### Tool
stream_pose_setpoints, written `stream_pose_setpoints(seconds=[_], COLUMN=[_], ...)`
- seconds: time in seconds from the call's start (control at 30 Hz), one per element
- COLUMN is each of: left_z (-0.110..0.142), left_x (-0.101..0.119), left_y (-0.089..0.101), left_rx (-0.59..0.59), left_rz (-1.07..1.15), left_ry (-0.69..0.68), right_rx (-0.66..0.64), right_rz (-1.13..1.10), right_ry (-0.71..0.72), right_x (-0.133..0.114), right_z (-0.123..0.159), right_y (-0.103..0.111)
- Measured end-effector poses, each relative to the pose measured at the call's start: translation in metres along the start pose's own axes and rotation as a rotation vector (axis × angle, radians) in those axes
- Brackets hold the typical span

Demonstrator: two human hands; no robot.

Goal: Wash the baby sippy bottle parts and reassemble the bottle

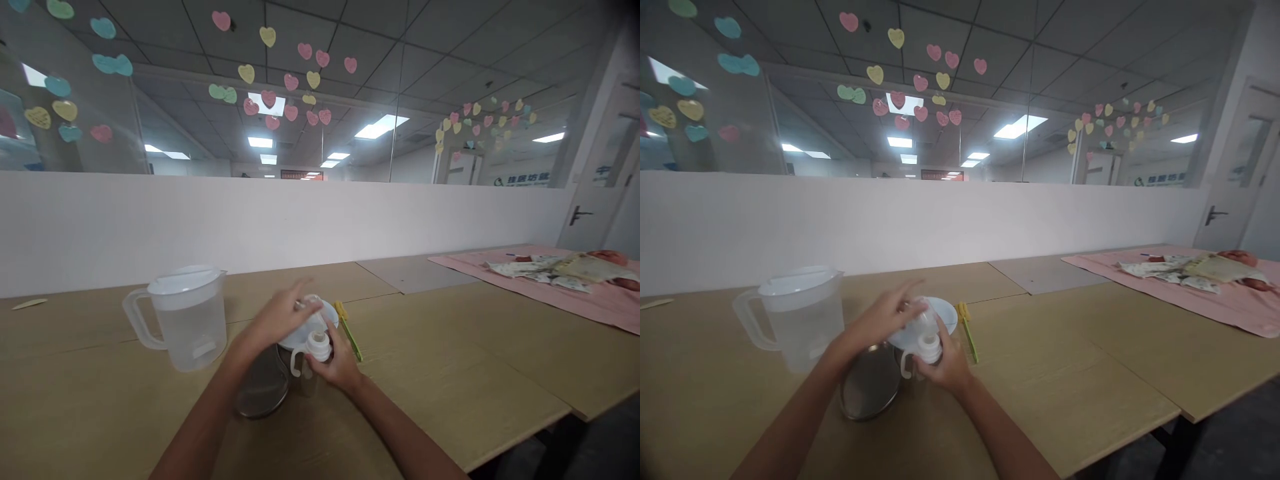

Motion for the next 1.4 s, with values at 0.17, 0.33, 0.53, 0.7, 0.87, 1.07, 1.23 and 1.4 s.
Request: stream_pose_setpoints(seconds=[0.17,0.33,0.53,0.7,0.87,1.07,1.23,1.4], left_z=[-0.004,-0.020,-0.022,-0.013,-0.001,0.006,-0.002,-0.008], left_x=[-0.030,-0.070,-0.088,-0.090,-0.067,-0.017,-0.014,-0.012], left_y=[0.024,-0.019,-0.056,-0.043,-0.016,-0.019,-0.039,-0.047], left_rx=[0.210,-0.053,-0.362,-0.405,-0.351,-0.373,-0.357,-0.196], left_rz=[-0.096,-0.065,-0.074,-0.235,-0.282,-0.056,-0.155,-0.297], left_ry=[0.005,0.005,0.136,0.278,0.294,-0.011,-0.010,0.077], right_rx=[-0.035,-0.035,-0.047,-0.049,-0.075,-0.095,-0.085,-0.061], right_rz=[-0.001,-0.004,-0.021,-0.012,-0.031,-0.064,-0.127,-0.092], right_ry=[-0.011,0.019,0.003,0.004,-0.027,-0.077,-0.082,-0.133], right_x=[-0.003,-0.007,-0.003,-0.005,-0.004,0.002,0.003,0.000], right_z=[-0.004,-0.004,-0.003,-0.003,-0.003,-0.001,-0.001,-0.004], right_y=[0.002,0.001,-0.001,-0.001,-0.003,-0.010,-0.012,-0.008])
Point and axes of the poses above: each hand's wrist, its own z-axis away from the middle knuckle, its own y-axis out of the back of the hand, x = y × z, the point moved 5 cm from there along -z, towards the middle knuckle, and after that the axes turned 6 degrees about -x, right-handed, at the moved point
